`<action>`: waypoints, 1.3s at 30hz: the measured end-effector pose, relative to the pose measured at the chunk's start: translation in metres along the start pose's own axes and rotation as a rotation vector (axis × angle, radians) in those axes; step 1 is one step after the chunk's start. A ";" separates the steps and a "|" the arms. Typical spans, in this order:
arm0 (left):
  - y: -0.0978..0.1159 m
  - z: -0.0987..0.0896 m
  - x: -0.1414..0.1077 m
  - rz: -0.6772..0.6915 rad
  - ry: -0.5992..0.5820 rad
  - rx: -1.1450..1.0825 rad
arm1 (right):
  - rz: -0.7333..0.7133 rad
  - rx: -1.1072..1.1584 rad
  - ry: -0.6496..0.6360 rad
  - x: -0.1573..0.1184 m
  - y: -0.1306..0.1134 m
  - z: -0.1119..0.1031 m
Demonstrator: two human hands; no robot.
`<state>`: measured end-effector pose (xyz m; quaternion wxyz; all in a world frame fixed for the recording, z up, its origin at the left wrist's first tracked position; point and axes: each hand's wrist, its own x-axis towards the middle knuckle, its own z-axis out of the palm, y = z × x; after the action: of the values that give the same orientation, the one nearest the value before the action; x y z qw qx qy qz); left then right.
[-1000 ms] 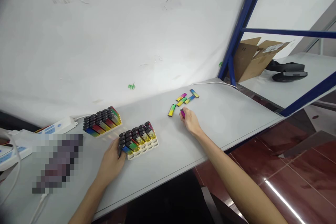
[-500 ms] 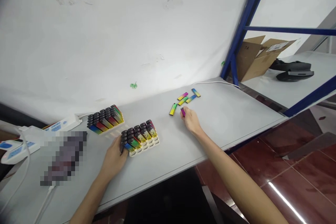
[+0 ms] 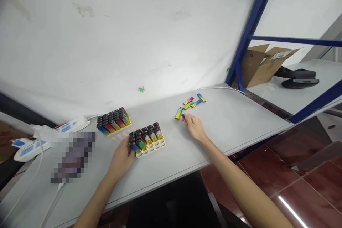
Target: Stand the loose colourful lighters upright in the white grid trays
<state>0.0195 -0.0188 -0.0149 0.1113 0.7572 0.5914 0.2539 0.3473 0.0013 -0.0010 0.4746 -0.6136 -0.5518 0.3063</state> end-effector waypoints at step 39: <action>0.004 -0.002 -0.001 0.020 -0.008 -0.053 | -0.241 -0.454 -0.108 -0.018 -0.083 0.034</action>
<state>0.0217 -0.0210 -0.0120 0.1311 0.7609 0.5763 0.2677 0.2806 -0.0130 0.0607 0.3276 -0.6170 -0.7000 0.1482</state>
